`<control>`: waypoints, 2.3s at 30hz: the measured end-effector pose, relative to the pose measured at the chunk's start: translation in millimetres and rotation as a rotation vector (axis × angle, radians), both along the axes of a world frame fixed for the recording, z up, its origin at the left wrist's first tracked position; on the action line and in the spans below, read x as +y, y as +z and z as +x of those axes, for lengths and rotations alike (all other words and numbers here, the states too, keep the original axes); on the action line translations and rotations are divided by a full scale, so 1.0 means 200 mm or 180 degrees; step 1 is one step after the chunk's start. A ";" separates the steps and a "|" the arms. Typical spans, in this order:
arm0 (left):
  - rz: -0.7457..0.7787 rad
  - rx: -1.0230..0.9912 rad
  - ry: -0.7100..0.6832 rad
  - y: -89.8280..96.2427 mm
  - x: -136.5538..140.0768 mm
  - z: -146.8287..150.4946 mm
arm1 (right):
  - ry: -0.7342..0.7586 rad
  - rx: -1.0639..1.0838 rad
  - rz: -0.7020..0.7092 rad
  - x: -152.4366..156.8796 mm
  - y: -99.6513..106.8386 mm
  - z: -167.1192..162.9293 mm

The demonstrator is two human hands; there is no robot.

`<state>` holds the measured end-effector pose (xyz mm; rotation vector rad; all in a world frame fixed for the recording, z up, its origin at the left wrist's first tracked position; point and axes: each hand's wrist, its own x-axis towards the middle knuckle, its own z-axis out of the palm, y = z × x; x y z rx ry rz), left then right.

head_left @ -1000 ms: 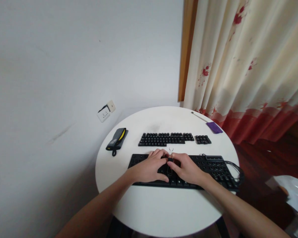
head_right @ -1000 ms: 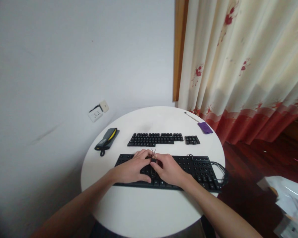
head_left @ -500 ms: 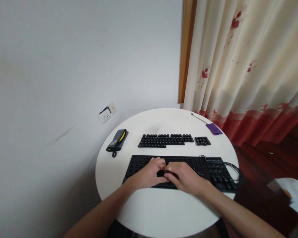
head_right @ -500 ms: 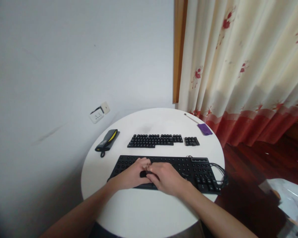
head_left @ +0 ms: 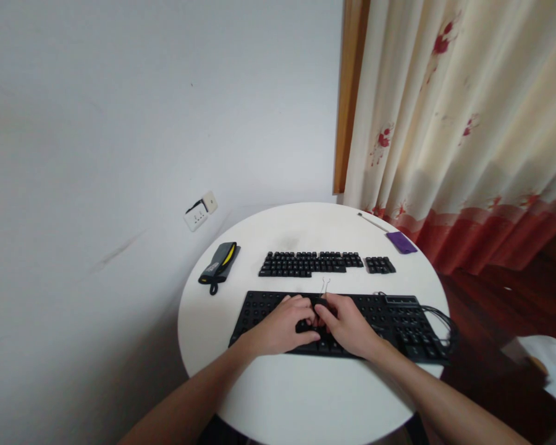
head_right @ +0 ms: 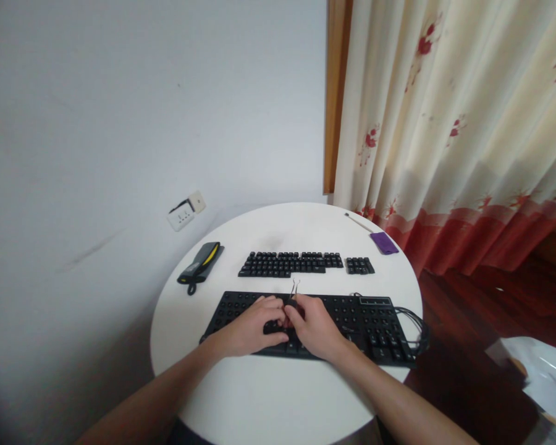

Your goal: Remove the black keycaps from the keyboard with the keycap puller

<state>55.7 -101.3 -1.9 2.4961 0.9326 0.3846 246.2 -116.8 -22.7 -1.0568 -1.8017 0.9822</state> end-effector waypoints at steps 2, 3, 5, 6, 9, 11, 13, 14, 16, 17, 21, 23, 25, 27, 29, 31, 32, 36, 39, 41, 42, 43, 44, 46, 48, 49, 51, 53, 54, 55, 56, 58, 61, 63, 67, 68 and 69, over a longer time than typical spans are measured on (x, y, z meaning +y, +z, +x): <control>-0.0040 -0.0154 0.0038 -0.01 0.00 0.00 | -0.0087 0.0034 -0.0028 0.01 -0.01 0.01; -0.0068 -0.0246 0.0073 -0.02 0.00 0.01 | -0.0169 0.0037 -0.0004 0.01 -0.02 0.01; -0.0107 -0.0400 0.0180 -0.03 0.00 0.01 | -0.0366 0.0014 0.0111 0.01 -0.02 0.01; -0.0117 -0.0458 0.0247 -0.03 0.00 0.02 | -0.0476 -0.0003 0.0188 0.01 -0.02 0.02; -0.0065 -0.0593 0.0431 0.00 0.00 0.02 | -0.0726 0.0078 0.0255 0.01 -0.01 0.02; 0.0097 -0.0576 0.0435 0.05 0.01 0.04 | -0.0792 0.0274 0.0134 0.02 0.00 0.02; 0.0358 -0.0405 0.0238 0.10 0.03 0.07 | -0.0827 0.0523 0.0011 0.03 0.00 0.03; 0.0503 -0.0273 0.0074 0.13 0.04 0.09 | -0.0881 0.0634 -0.0014 0.03 0.00 0.04; 0.0783 0.0036 -0.0284 0.19 0.09 0.14 | -0.1063 0.0792 -0.0010 0.05 0.01 0.06; 0.0921 0.0187 -0.0435 0.21 0.11 0.16 | -0.1160 0.0832 0.0002 0.06 0.02 0.07; 0.1388 0.0486 -0.0659 0.26 0.20 0.26 | -0.1324 0.0864 0.0027 0.12 0.07 0.14; 0.1490 0.0442 -0.0630 0.25 0.24 0.29 | -0.1355 0.0813 0.0083 0.15 0.10 0.18; 0.1530 0.0332 -0.0520 0.22 0.26 0.30 | -0.1371 0.0623 0.0243 0.17 0.12 0.20; 0.1560 0.0196 -0.0352 0.19 0.28 0.31 | -0.1389 0.0333 0.0453 0.19 0.12 0.21; 0.1550 0.0059 -0.0219 0.15 0.28 0.30 | -0.1414 0.0082 0.0588 0.20 0.11 0.21; 0.1446 -0.0089 -0.0166 0.13 0.27 0.29 | -0.1410 -0.0014 0.0590 0.21 0.08 0.20; 0.1367 -0.0163 -0.0151 0.12 0.26 0.29 | -0.1383 -0.0011 0.0554 0.22 0.07 0.20; 0.1043 -0.0473 -0.0024 0.10 0.26 0.28 | -0.1338 0.0139 0.0377 0.23 0.02 0.20; 0.0880 -0.0790 0.0251 0.07 0.30 0.27 | -0.1379 0.0256 0.0241 0.23 0.00 0.21; 0.0873 -0.1004 0.0542 0.04 0.35 0.26 | -0.1426 0.0320 0.0189 0.23 -0.01 0.21; 0.0895 -0.1067 0.0689 0.02 0.37 0.25 | -0.1457 0.0344 0.0174 0.23 -0.01 0.21; 0.0920 -0.1075 0.0808 0.00 0.40 0.25 | -0.1488 0.0363 0.0165 0.23 -0.01 0.21; 0.0939 -0.1028 0.0905 -0.02 0.42 0.24 | -0.1515 0.0381 0.0161 0.23 -0.01 0.21; 0.0922 -0.0803 0.1054 -0.06 0.45 0.24 | -0.1543 0.0405 0.0162 0.22 -0.02 0.22; 0.0860 -0.0532 0.1170 -0.10 0.46 0.23 | -0.1565 0.0417 0.0188 0.22 -0.02 0.22; 0.0837 -0.0419 0.1208 -0.11 0.46 0.23 | -0.1574 0.0415 0.0203 0.22 -0.02 0.22; 0.0823 -0.0245 0.1232 -0.12 0.45 0.22 | -0.1597 0.0398 0.0227 0.22 -0.02 0.22; 0.0812 -0.0120 0.1247 -0.13 0.45 0.22 | -0.1598 0.0384 0.0220 0.22 -0.02 0.21; 0.0802 -0.0076 0.1271 -0.13 0.45 0.21 | -0.1588 0.0386 0.0208 0.21 -0.02 0.21; 0.0795 -0.0044 0.1302 -0.13 0.45 0.21 | -0.1574 0.0391 0.0197 0.21 -0.02 0.21; 0.0795 -0.0025 0.1336 -0.14 0.46 0.20 | -0.1557 0.0398 0.0188 0.21 -0.02 0.21; 0.0806 -0.0014 0.1396 -0.14 0.46 0.20 | -0.1526 0.0415 0.0183 0.21 -0.02 0.21; 0.0822 -0.0011 0.1450 -0.14 0.47 0.20 | -0.1503 0.0433 0.0176 0.21 -0.01 0.21; 0.0848 0.0010 0.1508 -0.14 0.47 0.20 | -0.1499 0.0441 0.0180 0.21 -0.01 0.21; 0.0917 0.0077 0.1678 -0.14 0.47 0.21 | -0.1498 0.0467 0.0190 0.21 -0.01 0.21; 0.0937 0.0085 0.1707 -0.14 0.47 0.21 | -0.1496 0.0468 0.0188 0.21 -0.01 0.21; 0.0948 0.0096 0.1728 -0.15 0.47 0.21 | -0.1497 0.0461 0.0188 0.21 -0.01 0.21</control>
